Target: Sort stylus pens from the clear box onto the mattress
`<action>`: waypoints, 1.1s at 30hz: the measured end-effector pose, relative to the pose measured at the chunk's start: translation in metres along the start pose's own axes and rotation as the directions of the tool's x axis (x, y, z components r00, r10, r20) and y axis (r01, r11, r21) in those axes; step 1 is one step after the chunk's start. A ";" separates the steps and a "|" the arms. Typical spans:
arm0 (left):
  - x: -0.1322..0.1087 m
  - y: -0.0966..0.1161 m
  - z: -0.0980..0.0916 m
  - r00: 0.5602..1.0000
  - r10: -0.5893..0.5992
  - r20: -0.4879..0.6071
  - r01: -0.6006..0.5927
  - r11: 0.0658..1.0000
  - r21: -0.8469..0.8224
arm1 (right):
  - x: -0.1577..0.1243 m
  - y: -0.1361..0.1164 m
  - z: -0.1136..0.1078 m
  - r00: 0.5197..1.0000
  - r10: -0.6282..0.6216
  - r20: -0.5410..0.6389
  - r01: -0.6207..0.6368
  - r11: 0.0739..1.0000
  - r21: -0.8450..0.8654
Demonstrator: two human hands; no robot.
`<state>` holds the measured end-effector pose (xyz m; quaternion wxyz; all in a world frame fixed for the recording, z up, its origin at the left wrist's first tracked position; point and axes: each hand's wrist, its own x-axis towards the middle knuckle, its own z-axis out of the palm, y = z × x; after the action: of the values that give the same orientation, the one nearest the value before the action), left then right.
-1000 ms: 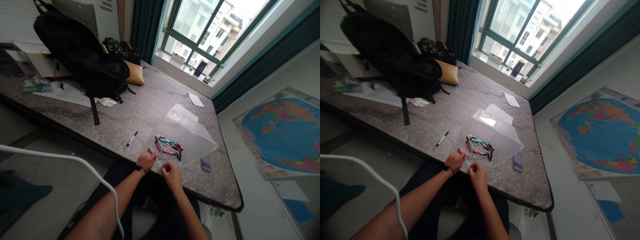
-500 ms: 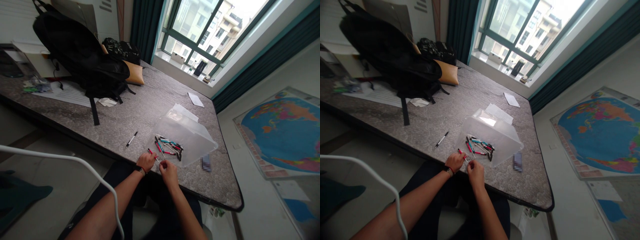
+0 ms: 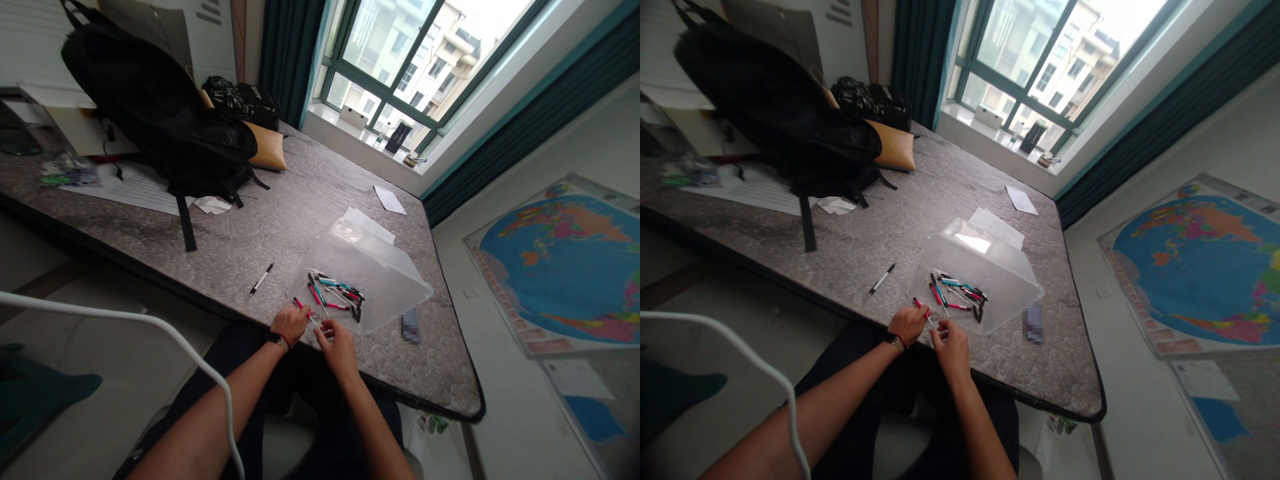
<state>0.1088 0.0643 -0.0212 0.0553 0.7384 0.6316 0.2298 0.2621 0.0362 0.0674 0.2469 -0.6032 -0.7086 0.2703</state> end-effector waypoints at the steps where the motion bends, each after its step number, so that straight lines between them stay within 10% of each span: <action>1: 0.000 0.000 0.000 1.000 -0.002 0.001 0.002 1.000 -0.001 | -0.001 0.001 -0.003 1.000 0.004 -0.012 -0.004 1.000 0.016; 14: 0.001 0.003 -0.005 1.000 -0.016 0.018 0.016 1.000 -0.016 | 0.075 0.049 -0.040 1.000 0.019 0.022 -0.011 0.943 -0.333; 33: 0.001 0.001 -0.003 1.000 0.017 0.015 -0.018 0.999 0.031 | 0.159 0.035 -0.003 0.963 0.008 0.269 0.147 0.822 -0.550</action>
<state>0.1086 0.0640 -0.0175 0.0464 0.7464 0.6282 0.2149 0.2653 0.1983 0.0495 -0.0280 -0.5821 -0.8044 0.1157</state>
